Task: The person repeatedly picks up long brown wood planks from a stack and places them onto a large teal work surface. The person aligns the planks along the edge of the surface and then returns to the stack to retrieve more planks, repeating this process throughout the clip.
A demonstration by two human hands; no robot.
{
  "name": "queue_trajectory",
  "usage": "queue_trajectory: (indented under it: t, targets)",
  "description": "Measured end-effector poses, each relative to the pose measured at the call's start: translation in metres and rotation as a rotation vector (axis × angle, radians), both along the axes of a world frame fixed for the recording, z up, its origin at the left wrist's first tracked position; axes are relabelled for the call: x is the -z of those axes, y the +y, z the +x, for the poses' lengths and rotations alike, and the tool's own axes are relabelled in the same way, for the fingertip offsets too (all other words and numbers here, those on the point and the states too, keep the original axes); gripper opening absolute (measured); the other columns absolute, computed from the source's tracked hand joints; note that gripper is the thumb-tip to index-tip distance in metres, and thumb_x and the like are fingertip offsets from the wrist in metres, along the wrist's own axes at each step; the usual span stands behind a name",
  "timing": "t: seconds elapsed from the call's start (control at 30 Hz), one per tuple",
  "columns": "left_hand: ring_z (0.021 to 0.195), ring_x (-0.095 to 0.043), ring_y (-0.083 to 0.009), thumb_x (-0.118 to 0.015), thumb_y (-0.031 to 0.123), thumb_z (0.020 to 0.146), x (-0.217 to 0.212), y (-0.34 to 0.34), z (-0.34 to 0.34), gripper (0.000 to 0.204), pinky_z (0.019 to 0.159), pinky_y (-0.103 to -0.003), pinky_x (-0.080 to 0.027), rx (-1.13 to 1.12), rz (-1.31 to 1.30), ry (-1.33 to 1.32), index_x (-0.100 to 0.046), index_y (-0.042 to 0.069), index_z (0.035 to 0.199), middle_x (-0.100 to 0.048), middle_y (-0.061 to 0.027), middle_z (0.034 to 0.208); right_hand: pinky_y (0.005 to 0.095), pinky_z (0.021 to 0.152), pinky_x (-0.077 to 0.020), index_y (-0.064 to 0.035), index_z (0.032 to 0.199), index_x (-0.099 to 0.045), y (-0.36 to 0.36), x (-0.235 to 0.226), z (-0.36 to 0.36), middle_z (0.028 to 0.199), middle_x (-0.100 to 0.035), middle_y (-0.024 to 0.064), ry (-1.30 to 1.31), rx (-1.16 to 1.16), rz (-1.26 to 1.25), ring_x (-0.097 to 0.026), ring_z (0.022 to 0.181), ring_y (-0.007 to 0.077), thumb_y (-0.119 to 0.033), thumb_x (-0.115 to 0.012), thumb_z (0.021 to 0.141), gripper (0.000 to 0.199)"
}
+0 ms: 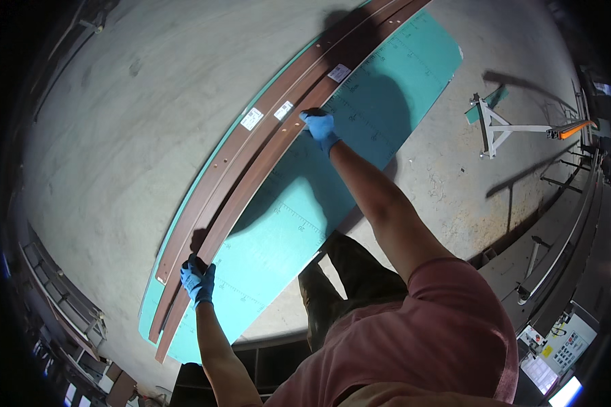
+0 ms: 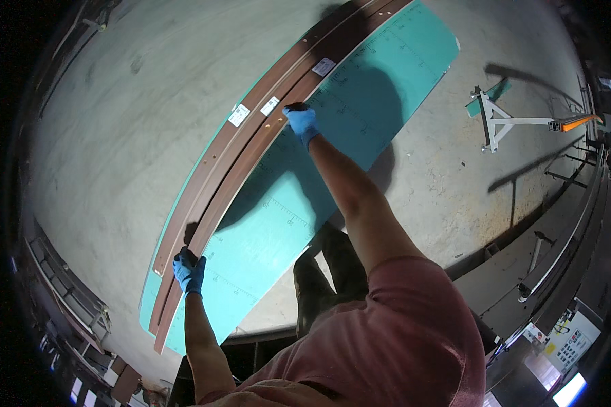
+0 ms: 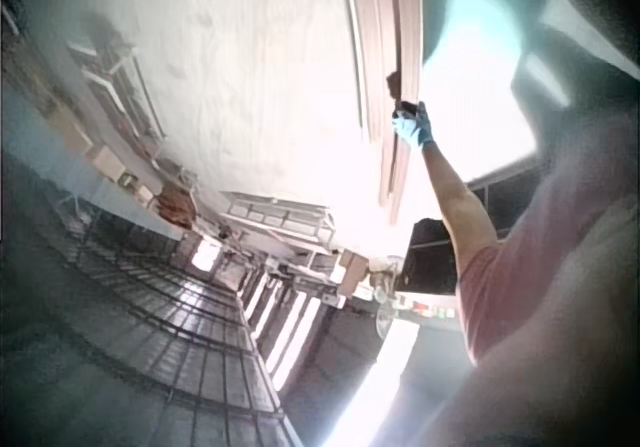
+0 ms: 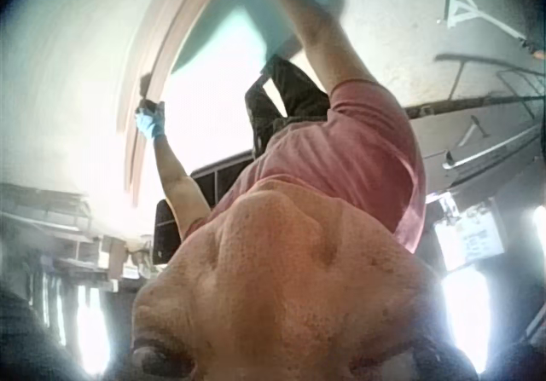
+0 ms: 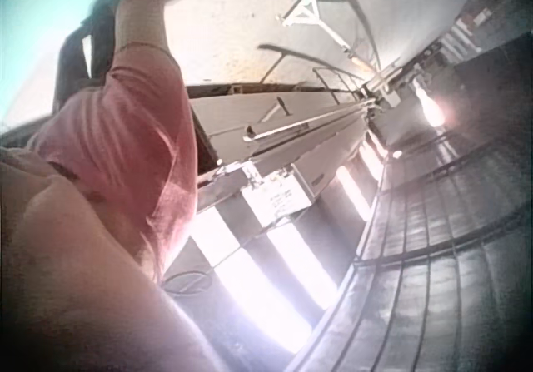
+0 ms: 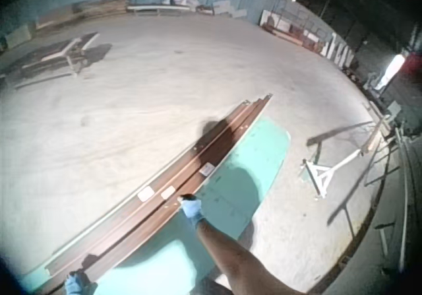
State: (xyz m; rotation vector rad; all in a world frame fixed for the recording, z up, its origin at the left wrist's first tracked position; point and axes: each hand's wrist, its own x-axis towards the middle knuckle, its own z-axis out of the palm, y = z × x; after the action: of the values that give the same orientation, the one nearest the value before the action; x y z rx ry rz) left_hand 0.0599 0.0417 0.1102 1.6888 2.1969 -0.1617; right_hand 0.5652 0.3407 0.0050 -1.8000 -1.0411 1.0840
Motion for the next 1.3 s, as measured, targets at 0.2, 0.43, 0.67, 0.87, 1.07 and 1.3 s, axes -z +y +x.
queue_trajectory:
  t: [0.2,0.43,0.67,0.87,1.07,1.3]
  targets:
    - [0.111,-0.06,-0.038,-0.092,0.03,0.072,0.024,0.001,-0.014,0.059,0.095,-0.053,-0.048,-0.03,-0.034,0.079,-0.065,0.011,0.122,-0.064,-0.0146,0.114,0.0378,0.063,-0.0536,0.0002,0.088,-0.072,0.002,0.02,-0.032,0.08,-0.071,0.0076,0.365,0.156,-0.09,-0.066,0.073,0.0148,-0.018,-0.073,0.094,0.019]
    - [0.105,-0.072,-0.0424,-0.073,0.012,0.083,-0.005,0.029,-0.01,0.06,0.087,-0.051,-0.06,-0.052,0.017,-0.009,-0.063,0.026,0.14,-0.076,-0.0177,0.117,0.0318,0.061,-0.0465,-0.0154,0.084,-0.064,-0.022,0.067,-0.032,0.076,-0.057,-0.0026,0.249,-0.388,0.028,-0.053,0.067,0.0123,-0.021,-0.065,0.101,0.018]
    - [0.102,-0.074,-0.0344,-0.073,0.014,0.087,-0.007,0.028,-0.005,0.037,0.088,-0.046,-0.06,-0.221,-0.061,0.095,-0.075,0.027,0.121,-0.077,-0.0079,0.112,0.0422,0.086,-0.0671,-0.0064,0.137,-0.063,-0.026,0.064,-0.043,0.126,-0.067,0.0077,0.719,0.002,-0.322,-0.068,0.114,0.0248,-0.018,-0.075,0.098,0.043]
    - [0.099,-0.073,-0.0373,-0.087,0.031,0.082,0.027,-0.003,-0.041,0.053,0.085,-0.046,-0.06,-0.207,-0.158,0.21,-0.066,0.016,0.128,-0.076,-0.0147,0.107,0.0403,0.088,-0.0642,-0.0092,0.131,-0.07,-0.021,0.062,-0.054,0.121,-0.073,0.0071,0.512,-0.019,-0.413,-0.073,0.106,0.0224,-0.022,-0.072,0.101,0.033]
    - [0.083,-0.076,-0.0312,-0.059,0.027,0.099,-0.003,0.031,-0.036,0.024,0.074,-0.044,-0.059,-0.171,-0.008,0.2,-0.079,0.024,0.111,-0.078,-0.0102,0.094,0.0381,0.086,-0.0619,-0.0102,0.129,-0.073,-0.019,0.025,-0.066,0.117,-0.076,0.0056,0.367,-0.134,-0.469,-0.073,0.107,0.0191,-0.028,-0.07,0.103,0.032]
    - [0.116,-0.066,-0.0355,-0.086,0.029,0.08,0.022,-0.019,-0.058,0.06,0.098,-0.044,-0.055,-0.253,0.13,0.196,-0.066,0.014,0.134,-0.071,-0.0122,0.126,0.0341,0.063,-0.0601,-0.0085,0.104,-0.079,-0.016,0.043,-0.073,0.084,-0.077,0.0067,0.269,-0.281,-0.431,-0.074,0.072,0.0172,-0.034,-0.071,0.102,0.027]
